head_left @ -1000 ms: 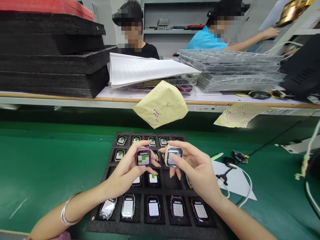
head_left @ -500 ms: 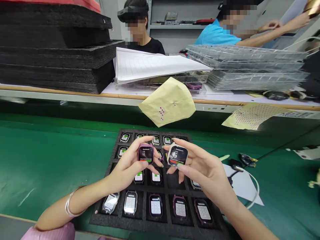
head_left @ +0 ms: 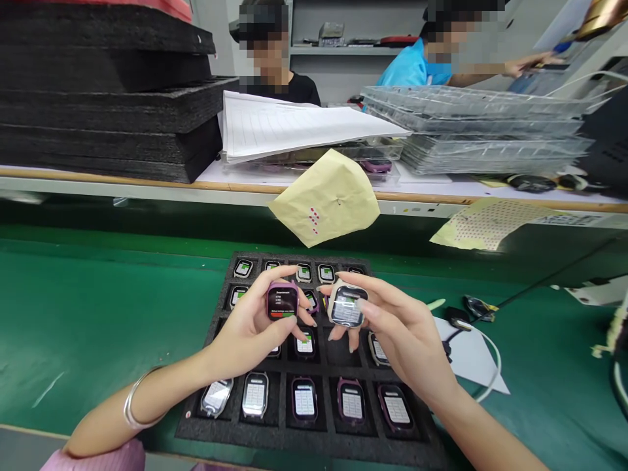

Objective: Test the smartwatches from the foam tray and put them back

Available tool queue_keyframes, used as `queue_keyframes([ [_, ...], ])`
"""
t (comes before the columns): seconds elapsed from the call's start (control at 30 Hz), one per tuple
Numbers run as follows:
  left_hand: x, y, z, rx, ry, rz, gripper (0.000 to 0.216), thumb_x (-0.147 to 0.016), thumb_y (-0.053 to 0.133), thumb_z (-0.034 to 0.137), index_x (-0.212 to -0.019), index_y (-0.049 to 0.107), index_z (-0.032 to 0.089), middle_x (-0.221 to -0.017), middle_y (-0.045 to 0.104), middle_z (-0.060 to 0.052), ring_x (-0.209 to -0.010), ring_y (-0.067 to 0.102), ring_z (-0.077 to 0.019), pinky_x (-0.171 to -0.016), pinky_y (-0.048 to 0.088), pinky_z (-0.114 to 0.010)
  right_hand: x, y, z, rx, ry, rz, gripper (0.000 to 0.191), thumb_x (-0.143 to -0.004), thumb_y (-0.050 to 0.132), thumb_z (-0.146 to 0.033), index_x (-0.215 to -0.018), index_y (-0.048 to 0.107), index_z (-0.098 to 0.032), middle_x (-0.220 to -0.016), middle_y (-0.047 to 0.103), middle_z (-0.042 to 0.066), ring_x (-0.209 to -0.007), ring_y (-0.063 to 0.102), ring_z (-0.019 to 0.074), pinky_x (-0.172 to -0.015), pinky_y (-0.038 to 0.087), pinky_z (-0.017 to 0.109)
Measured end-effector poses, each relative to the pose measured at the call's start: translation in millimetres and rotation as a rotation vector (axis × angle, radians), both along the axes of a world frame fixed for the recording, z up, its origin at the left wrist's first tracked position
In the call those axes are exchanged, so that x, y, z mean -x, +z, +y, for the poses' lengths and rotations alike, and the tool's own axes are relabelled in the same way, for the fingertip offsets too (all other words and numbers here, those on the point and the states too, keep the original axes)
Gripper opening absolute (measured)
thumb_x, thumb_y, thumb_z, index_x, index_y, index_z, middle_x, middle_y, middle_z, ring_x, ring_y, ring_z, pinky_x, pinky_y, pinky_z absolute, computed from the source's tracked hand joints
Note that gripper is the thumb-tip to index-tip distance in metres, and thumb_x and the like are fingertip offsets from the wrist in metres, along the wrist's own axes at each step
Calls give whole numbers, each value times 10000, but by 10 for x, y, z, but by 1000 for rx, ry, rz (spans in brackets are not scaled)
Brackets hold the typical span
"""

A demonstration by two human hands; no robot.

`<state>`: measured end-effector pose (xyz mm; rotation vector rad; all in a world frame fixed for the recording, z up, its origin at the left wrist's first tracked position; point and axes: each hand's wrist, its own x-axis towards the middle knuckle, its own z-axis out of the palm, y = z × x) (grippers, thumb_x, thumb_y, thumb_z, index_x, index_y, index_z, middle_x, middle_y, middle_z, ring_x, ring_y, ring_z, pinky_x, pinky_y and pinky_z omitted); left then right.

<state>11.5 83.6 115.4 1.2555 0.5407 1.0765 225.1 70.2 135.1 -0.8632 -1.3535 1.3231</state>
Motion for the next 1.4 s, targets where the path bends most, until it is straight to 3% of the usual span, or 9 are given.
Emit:
queue_keyframes([
  [0.17,6,27,-11,-6,26,-10,355,-902,581,185,-1245,495,213,-971,605,-57,-835,651,-176,-651,618,-295,47,15,-33,18,-80,-70,222,-937,612,-247,-1149,681,-253,-1063,725,82,-571,701,166,-431,537,227],
  [0.43,-18,44,2,28,110,27,262,-935,539,232,-1193,512,191,-850,612,-29,-697,654,-142,-505,577,-216,-10,21,-55,-8,94,-4,338,-921,615,-204,-1246,635,-295,-1163,691,90,-698,726,196,-515,556,243],
  [0.57,5,34,-2,6,61,-8,350,-893,577,174,-1231,492,207,-923,609,-43,-776,651,-161,-590,595,-257,13,58,-87,-3,70,-55,424,-878,668,-183,-1287,599,-271,-1182,674,107,-768,731,229,-545,589,279],
  [0.7,32,23,-29,0,-3,-30,507,-838,621,104,-1294,450,243,-1005,604,-53,-872,640,-182,-701,596,-302,36,49,-74,-38,20,-137,422,-851,706,-194,-1259,613,-242,-1023,719,91,-662,725,213,-500,608,291],
  [1.0,21,-38,-48,39,21,6,478,-884,611,184,-1326,446,256,-1006,593,-58,-857,642,-180,-678,591,-293,6,40,-101,-21,15,-222,503,-837,729,-230,-1315,574,-256,-1053,710,81,-738,733,231,-586,640,325],
  [1.17,134,-160,-61,92,6,49,571,-842,658,143,-1342,427,290,-1048,567,-56,-901,632,-179,-726,578,-295,-105,-189,-108,-47,-1,-366,551,-906,636,-251,-1425,449,-258,-945,721,59,-727,724,217,-612,626,333],
  [1.27,238,-247,-77,118,-20,105,647,-829,655,101,-1373,380,321,-1079,558,-52,-956,623,-182,-778,559,-304,-230,-431,-70,-172,45,-693,545,-908,612,-260,-1425,441,-249,-992,711,79,-636,677,194,-619,613,364],
  [1.4,419,-361,-89,148,-24,227,681,-844,625,122,-1416,309,310,-1091,574,-64,-1001,637,-211,-839,545,-365,-378,-710,-8,-402,112,-1053,443,-883,620,-256,-1317,541,-231,-1163,638,125,-1007,633,298,-844,564,454],
])
